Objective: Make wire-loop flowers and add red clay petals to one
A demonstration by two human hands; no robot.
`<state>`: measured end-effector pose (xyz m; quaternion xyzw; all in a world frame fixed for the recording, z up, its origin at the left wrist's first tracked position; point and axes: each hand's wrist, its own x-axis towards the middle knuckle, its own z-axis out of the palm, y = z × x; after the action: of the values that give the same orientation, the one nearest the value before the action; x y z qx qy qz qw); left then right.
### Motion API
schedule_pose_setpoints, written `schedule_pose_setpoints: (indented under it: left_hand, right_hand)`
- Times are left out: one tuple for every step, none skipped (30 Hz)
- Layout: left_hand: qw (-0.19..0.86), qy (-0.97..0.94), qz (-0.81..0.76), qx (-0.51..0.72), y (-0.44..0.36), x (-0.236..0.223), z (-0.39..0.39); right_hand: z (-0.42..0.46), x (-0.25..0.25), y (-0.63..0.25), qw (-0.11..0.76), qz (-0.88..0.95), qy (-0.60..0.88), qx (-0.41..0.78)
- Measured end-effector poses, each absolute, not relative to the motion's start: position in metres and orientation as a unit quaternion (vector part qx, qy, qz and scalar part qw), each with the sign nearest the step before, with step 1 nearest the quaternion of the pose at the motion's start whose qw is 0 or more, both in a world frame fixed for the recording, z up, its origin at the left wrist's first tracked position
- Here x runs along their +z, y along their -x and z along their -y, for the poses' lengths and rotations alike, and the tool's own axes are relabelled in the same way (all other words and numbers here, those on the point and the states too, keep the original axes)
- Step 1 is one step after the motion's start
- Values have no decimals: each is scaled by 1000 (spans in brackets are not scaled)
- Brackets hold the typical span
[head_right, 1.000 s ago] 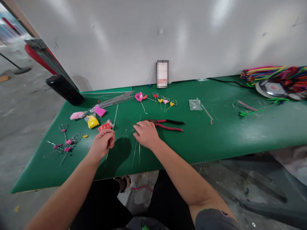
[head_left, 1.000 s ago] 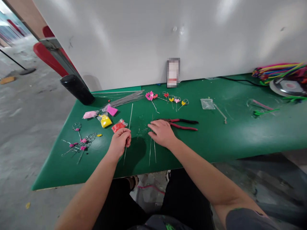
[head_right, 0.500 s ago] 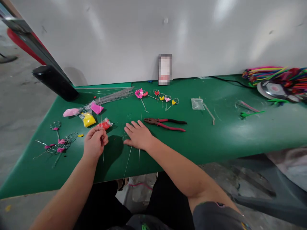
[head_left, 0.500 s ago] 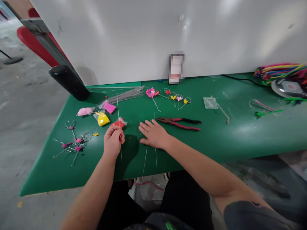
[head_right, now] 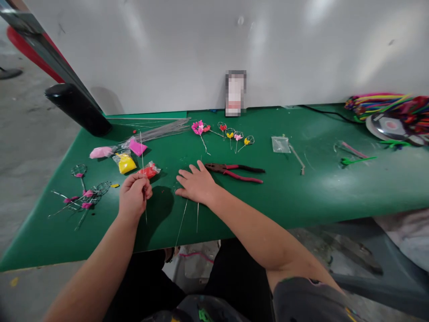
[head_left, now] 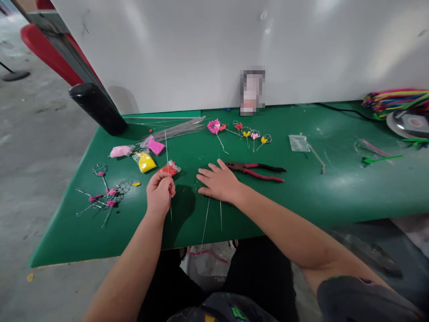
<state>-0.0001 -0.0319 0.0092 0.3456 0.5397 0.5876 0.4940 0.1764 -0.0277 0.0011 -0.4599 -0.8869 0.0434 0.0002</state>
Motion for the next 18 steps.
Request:
schedule_pose_setpoints:
  left_hand:
    - [491,-345,-543,588,0,9,32]
    - [487,-344,-546,589,1,9,32]
    - [484,-344,-548,589,1,9,32]
    - [481,-344,-549,590,1,9,32]
    - [481,-344,-548,592,1,9,32]
    - [481,-345,-546,593,1,9,32]
    - [482,-346,-543,595,1,9,31]
    - [482,-347,-540,597,1,9,31]
    - [481,-348,-539,598,1,8,31]
    - [480,-348,-539,599,0,8,31]
    - [478,-348,-540,599,0,7,31]
    - [477,-348,-542,599,0,7,31]
    - [476,-347,-543,598,0,6,31]
    - [476,-348,-544,598,1,6,31]
    - [476,-348,-543,598,0,6,31]
    - [475,-349,-542,599,0,6,31]
    - [475,-349,-541,599,0,6,31]
    - [476,-349,-541,599,0,6,31]
  right_hand:
    - [24,3,-175,5,885,464,38]
    - [23,5,-173,7,885,465,32]
    - [23,6,-172,6,886,464,27]
    - [24,7,-171,5,888,460,23]
    - [27,8,-171,3,890,455,19]
    - [29,8,-171,1,893,450,17]
    - [31,9,-172,0,895,445,16]
    - [31,9,-172,1,897,443,15]
    - [31,9,-173,1,896,443,16]
    - [29,8,-173,1,894,448,17]
    - [27,8,-174,0,891,454,18]
    - [24,7,-173,-1,887,462,20]
    - [20,7,-173,-1,884,468,22]
    - [17,6,-172,-2,882,471,23]
    - [15,6,-171,-2,881,472,23]
    - [13,5,-171,-2,882,471,23]
    - [13,5,-170,-2,883,469,21]
    - [13,4,-170,-2,884,466,20]
